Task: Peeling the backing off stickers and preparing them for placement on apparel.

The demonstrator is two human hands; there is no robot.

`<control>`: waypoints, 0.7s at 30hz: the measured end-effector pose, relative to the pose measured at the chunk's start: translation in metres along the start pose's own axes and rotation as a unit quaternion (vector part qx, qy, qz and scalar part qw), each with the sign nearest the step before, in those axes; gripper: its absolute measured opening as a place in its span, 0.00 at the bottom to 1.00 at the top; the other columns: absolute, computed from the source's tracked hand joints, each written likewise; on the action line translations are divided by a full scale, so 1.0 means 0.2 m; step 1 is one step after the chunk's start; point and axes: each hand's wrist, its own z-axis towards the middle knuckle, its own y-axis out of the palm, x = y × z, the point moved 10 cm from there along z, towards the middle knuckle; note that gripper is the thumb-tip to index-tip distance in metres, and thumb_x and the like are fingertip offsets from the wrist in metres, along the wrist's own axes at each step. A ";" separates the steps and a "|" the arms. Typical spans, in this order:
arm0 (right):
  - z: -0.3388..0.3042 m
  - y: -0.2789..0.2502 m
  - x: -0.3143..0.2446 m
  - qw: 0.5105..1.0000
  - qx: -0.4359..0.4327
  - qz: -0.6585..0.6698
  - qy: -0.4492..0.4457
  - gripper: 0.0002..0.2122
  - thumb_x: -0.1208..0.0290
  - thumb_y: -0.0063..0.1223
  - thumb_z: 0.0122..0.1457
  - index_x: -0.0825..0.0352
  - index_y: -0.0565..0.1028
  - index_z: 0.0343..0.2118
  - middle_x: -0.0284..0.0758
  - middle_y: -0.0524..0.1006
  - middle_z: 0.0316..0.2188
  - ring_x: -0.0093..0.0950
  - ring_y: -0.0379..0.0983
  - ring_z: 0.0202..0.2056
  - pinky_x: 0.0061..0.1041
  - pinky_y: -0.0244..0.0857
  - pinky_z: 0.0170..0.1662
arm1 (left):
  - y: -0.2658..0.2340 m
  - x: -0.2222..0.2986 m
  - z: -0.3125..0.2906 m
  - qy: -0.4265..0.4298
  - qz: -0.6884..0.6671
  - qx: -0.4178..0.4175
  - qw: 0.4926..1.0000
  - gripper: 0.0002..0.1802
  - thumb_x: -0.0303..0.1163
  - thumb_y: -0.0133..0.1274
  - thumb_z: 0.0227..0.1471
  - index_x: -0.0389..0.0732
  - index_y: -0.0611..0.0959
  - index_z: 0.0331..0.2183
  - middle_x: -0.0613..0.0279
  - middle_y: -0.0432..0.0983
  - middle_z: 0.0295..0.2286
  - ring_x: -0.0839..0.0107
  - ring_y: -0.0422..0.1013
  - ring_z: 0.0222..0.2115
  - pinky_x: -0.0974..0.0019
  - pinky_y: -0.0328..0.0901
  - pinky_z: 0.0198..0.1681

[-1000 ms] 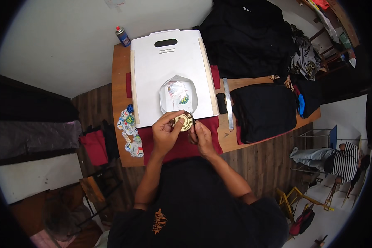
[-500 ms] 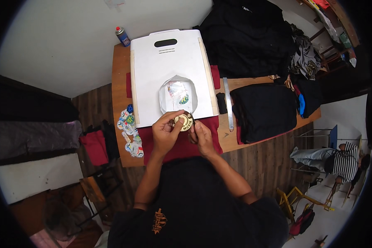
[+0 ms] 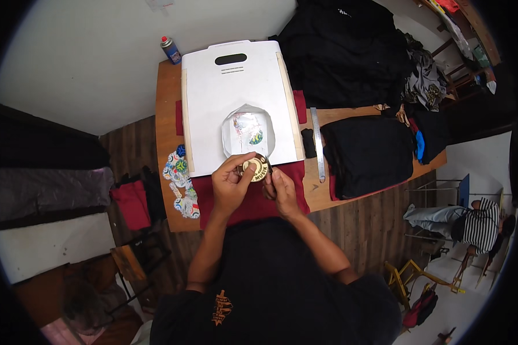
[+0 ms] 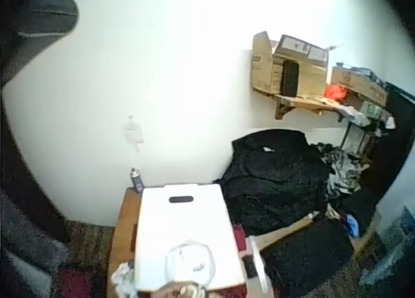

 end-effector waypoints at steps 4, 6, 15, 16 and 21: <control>-0.01 0.00 -0.01 1.000 -0.005 -0.008 -0.001 0.16 0.57 0.33 0.71 0.63 0.65 0.30 0.23 0.56 0.15 0.14 0.47 0.16 0.17 0.44 0.20 | -0.02 -0.02 0.00 0.000 -0.024 0.021 0.999 0.12 0.15 0.53 0.54 0.25 0.79 0.43 0.55 0.77 0.37 0.74 0.74 0.39 0.74 0.70 0.43; -0.01 -0.01 0.00 1.000 -0.010 -0.005 -0.001 0.17 0.57 0.33 0.71 0.64 0.65 0.30 0.23 0.55 0.14 0.14 0.47 0.16 0.17 0.44 0.20 | -0.02 0.00 0.00 0.010 -0.012 0.026 1.000 0.12 0.15 0.53 0.54 0.25 0.79 0.42 0.55 0.77 0.37 0.74 0.74 0.38 0.74 0.70 0.43; -0.01 0.01 0.00 1.000 -0.003 -0.005 0.003 0.16 0.58 0.33 0.71 0.63 0.65 0.30 0.23 0.56 0.14 0.14 0.48 0.15 0.17 0.45 0.20 | -0.02 0.02 0.00 0.027 0.004 0.035 0.999 0.11 0.15 0.53 0.54 0.25 0.79 0.41 0.54 0.77 0.37 0.73 0.74 0.38 0.74 0.71 0.42; -0.01 0.01 0.00 1.000 -0.004 -0.005 0.003 0.16 0.58 0.33 0.71 0.63 0.65 0.30 0.23 0.56 0.14 0.14 0.48 0.15 0.17 0.45 0.20 | -0.02 0.01 0.00 0.026 0.003 0.032 0.999 0.11 0.15 0.53 0.54 0.25 0.79 0.42 0.54 0.76 0.38 0.73 0.74 0.39 0.74 0.71 0.42; -0.01 0.00 0.00 1.000 -0.001 -0.010 0.009 0.16 0.58 0.33 0.71 0.63 0.64 0.30 0.23 0.55 0.14 0.14 0.48 0.15 0.17 0.45 0.20 | -0.02 0.02 0.00 0.028 0.003 0.033 0.999 0.12 0.15 0.53 0.54 0.25 0.79 0.42 0.54 0.76 0.38 0.73 0.74 0.39 0.74 0.71 0.42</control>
